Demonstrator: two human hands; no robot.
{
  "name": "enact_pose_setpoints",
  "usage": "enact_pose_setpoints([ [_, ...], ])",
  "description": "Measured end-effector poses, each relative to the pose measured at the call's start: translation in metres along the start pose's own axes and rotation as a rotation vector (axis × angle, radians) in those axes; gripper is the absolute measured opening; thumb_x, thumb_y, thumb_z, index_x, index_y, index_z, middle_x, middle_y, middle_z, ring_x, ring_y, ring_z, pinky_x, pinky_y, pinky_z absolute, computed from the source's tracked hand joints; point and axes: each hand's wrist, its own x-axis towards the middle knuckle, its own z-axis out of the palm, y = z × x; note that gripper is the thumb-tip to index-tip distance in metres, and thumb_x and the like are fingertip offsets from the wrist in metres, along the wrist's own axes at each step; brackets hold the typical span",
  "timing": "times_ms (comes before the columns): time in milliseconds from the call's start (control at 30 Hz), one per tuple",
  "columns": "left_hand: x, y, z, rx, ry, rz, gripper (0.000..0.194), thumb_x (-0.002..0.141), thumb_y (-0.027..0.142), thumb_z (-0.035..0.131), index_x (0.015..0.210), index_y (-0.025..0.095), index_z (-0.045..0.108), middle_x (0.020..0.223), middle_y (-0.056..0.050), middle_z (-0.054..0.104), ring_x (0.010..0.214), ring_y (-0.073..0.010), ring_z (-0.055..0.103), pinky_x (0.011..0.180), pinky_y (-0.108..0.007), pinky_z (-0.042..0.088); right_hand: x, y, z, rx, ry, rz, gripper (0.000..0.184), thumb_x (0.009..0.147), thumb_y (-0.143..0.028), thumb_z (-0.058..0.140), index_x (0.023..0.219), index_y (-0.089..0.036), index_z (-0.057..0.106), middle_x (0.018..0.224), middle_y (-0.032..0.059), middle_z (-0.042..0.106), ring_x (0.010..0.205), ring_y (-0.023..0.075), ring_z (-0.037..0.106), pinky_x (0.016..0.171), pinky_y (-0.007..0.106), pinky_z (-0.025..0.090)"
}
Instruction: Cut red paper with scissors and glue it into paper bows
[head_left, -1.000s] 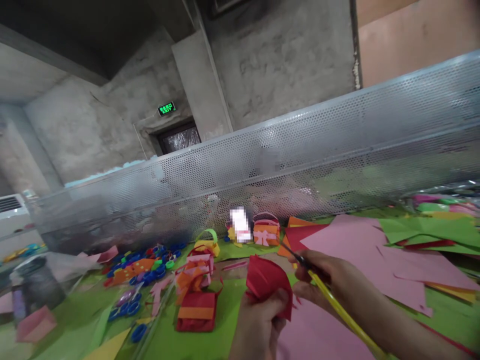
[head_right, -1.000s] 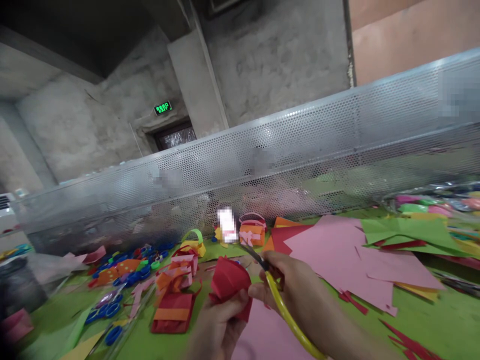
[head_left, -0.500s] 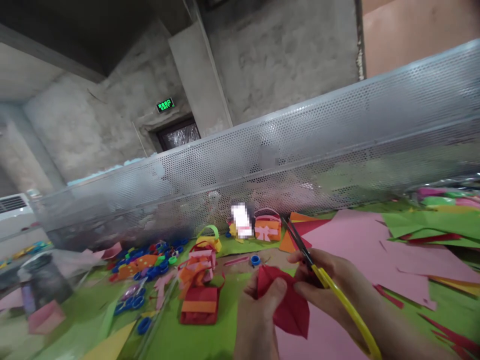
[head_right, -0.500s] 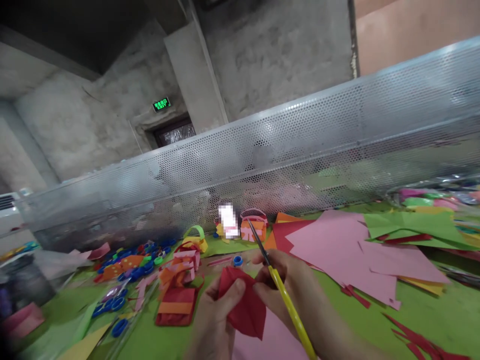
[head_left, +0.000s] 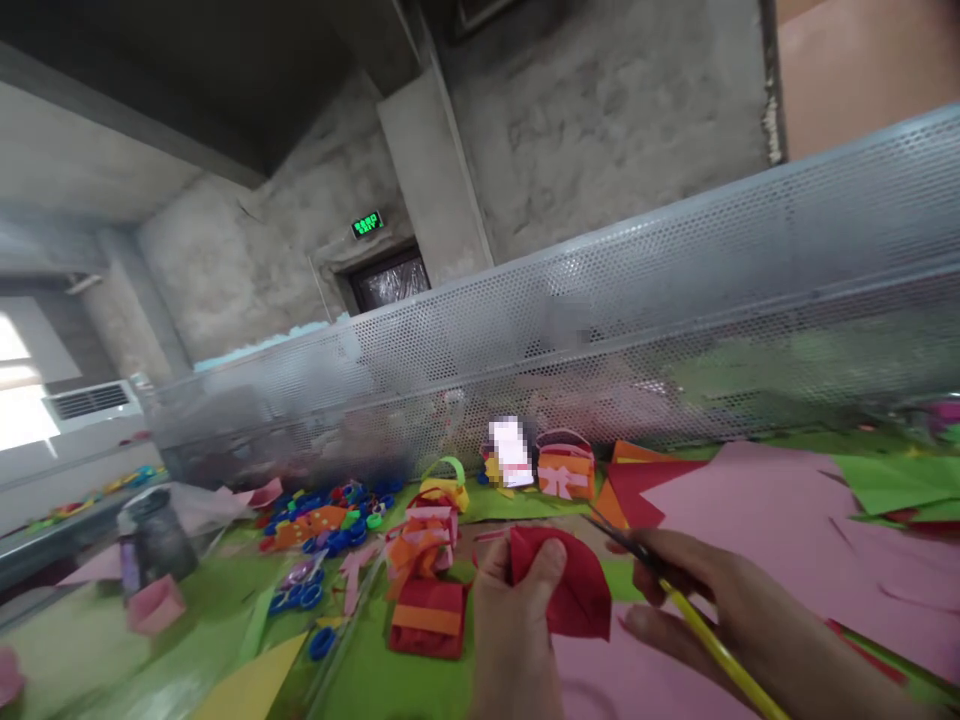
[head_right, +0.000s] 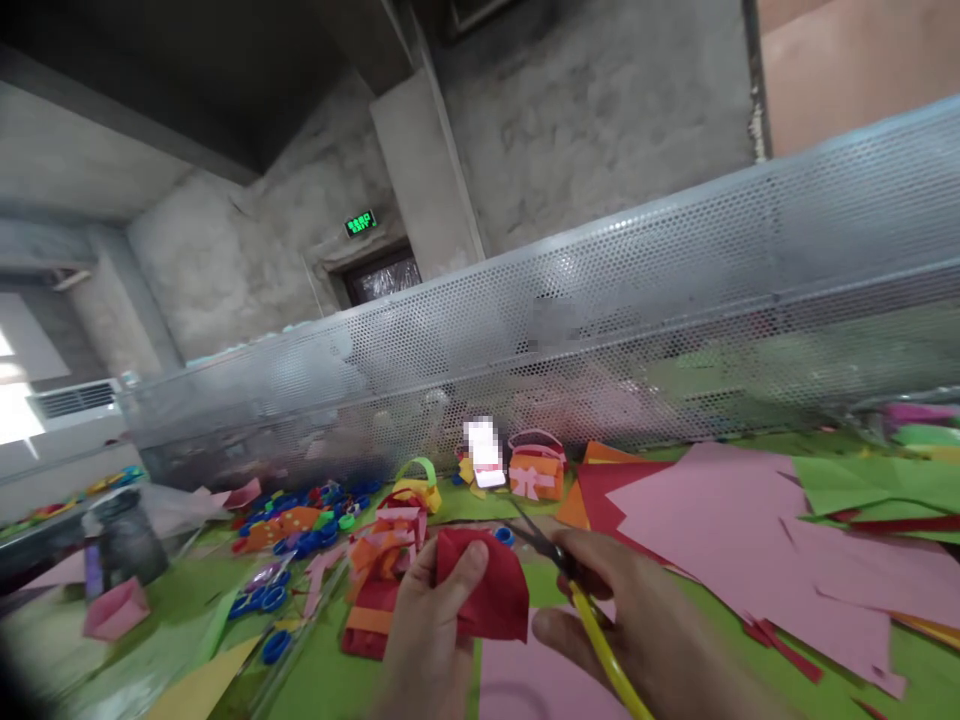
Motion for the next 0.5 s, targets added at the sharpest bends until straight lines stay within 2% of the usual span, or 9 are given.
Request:
enact_pose_setpoints([
  [100, -0.001, 0.001, 0.001, -0.020, -0.027, -0.002, 0.038, 0.041, 0.032, 0.093, 0.067, 0.017, 0.069, 0.056, 0.001, 0.067, 0.049, -0.0124, 0.059, 0.056, -0.025, 0.049, 0.000, -0.001, 0.000, -0.089, -0.065, 0.036, 0.016, 0.071, -0.036, 0.066, 0.079, -0.024, 0.060, 0.075, 0.0021, 0.065, 0.070, 0.0208, 0.060, 0.064, 0.032, 0.049],
  [200, -0.006, 0.005, 0.004, -0.030, -0.069, -0.009, 0.035, 0.043, 0.030, 0.092, 0.064, 0.017, 0.068, 0.058, 0.001, 0.068, 0.052, -0.0115, 0.061, 0.057, -0.022, 0.048, 0.000, -0.003, -0.001, -0.171, -0.065, 0.048, 0.019, 0.068, -0.035, 0.068, 0.082, -0.023, 0.064, 0.079, 0.0046, 0.067, 0.070, 0.0236, 0.061, 0.064, 0.036, 0.048],
  [367, -0.011, 0.009, 0.004, 0.004, -0.130, -0.097, 0.034, 0.045, 0.028, 0.092, 0.068, 0.016, 0.070, 0.070, -0.004, 0.072, 0.065, -0.0180, 0.067, 0.068, -0.030, 0.053, -0.001, 0.000, -0.004, -0.274, 0.008, -0.037, 0.017, 0.069, -0.035, 0.073, 0.080, -0.023, 0.066, 0.071, 0.0014, 0.064, 0.060, 0.0183, 0.058, 0.056, 0.030, 0.045],
  [500, -0.011, 0.008, 0.002, 0.041, -0.136, -0.089, 0.030, 0.050, 0.028, 0.089, 0.070, 0.015, 0.071, 0.067, -0.002, 0.070, 0.062, -0.0154, 0.065, 0.066, -0.028, 0.052, -0.003, 0.004, -0.003, -0.307, 0.034, -0.096, 0.019, 0.070, -0.032, 0.074, 0.085, -0.024, 0.068, 0.071, -0.0001, 0.064, 0.056, 0.0158, 0.058, 0.053, 0.027, 0.043],
])
